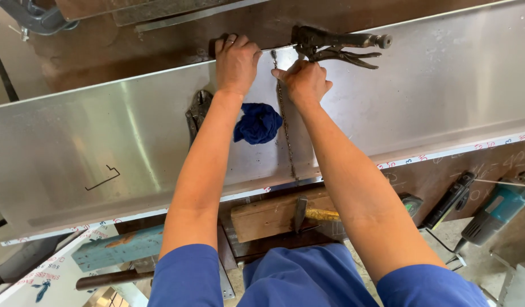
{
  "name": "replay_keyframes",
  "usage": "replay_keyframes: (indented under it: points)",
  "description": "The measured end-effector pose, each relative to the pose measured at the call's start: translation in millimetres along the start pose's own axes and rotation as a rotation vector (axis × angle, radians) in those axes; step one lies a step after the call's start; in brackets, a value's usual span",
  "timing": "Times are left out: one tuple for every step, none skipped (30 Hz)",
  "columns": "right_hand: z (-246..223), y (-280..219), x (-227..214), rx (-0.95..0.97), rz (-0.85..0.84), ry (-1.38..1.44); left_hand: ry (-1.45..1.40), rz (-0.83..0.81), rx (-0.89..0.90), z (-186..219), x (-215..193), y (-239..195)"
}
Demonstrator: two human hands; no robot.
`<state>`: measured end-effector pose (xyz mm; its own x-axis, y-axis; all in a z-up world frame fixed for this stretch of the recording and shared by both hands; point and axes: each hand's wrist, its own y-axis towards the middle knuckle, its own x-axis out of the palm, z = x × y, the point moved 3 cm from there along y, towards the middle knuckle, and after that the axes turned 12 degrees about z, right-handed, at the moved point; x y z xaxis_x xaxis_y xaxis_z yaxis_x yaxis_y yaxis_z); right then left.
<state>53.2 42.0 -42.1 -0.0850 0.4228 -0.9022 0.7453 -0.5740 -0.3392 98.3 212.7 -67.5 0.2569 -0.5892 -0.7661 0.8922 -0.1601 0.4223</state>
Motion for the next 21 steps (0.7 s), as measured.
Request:
replay_keyframes:
  points:
    - [0.8,1.3,1.3,0.021,-0.017,0.006,-0.001,-0.043,0.039,-4.6,7.3,0.3]
    - [3.1,1.7,3.3,0.026,-0.023,-0.002,-0.005,-0.051,0.033,-5.0,8.5,0.3]
    - [4.6,1.6,4.0,0.009,0.014,0.016,-0.026,-0.086,0.022,-5.4,10.0,-0.2]
    - [2.8,1.8,5.0,-0.01,0.054,0.04,-0.042,-0.117,0.018,-7.9,9.7,2.1]
    - [4.0,-0.2,5.0,-0.006,0.05,0.04,-0.042,-0.122,0.017,-5.8,6.0,0.6]
    - [3.3,0.5,3.7,-0.01,0.041,0.042,-0.027,-0.093,0.018,-3.7,1.8,2.4]
    - [2.4,0.8,2.1,-0.014,0.032,0.044,-0.012,-0.065,0.019,-1.4,-2.9,4.3]
    - [3.9,3.6,3.3,-0.022,0.03,0.043,-0.007,-0.06,0.013,-0.2,-19.5,7.8]
    - [6.0,6.3,4.2,-0.01,0.042,0.041,-0.067,-0.021,-0.076,-1.0,-37.2,11.2]
    - [6.7,4.7,8.8,-0.001,0.042,0.04,-0.116,0.016,-0.17,-4.0,-59.1,10.1]
    - [7.8,2.0,9.9,-0.014,0.026,0.04,-0.101,0.017,-0.183,-16.7,-76.4,1.4]
    - [8.6,2.6,9.0,-0.008,0.034,0.071,-0.016,0.035,-0.247,-30.8,-92.5,-4.2]
    - [9.6,3.7,7.9,-0.003,0.042,0.102,0.07,0.053,-0.311,-44.0,-108.6,-9.9]
    - [9.8,2.1,8.2,-0.007,0.036,0.103,0.076,0.053,-0.314,-46.9,-130.8,-21.8]
    - [10.1,1.1,7.9,-0.016,0.039,0.115,0.155,-0.113,-0.448,-52.9,-148.5,-36.0]
    - [10.1,2.5,6.1,-0.021,0.051,0.13,0.23,-0.28,-0.573,-58.8,-164.9,-48.0]
    - [8.4,3.6,7.3,-0.022,0.052,0.134,0.232,-0.277,-0.57,-55.0,-168.7,-67.9]
    - [9.2,4.5,7.7,-0.018,0.056,0.121,0.259,-0.257,-0.518,-50.3,-171.2,-86.4]
    - [9.9,5.1,8.4,-0.014,0.059,0.107,0.286,-0.238,-0.467,-46.3,-174.0,-105.3]
    - [10.2,6.4,9.0,-0.014,0.065,0.103,0.278,-0.236,-0.467,-36.4,-158.9,-114.4]
    - [10.1,7.0,10.0,-0.027,0.078,0.093,0.228,-0.222,-0.358,-23.6,-143.8,-122.5]
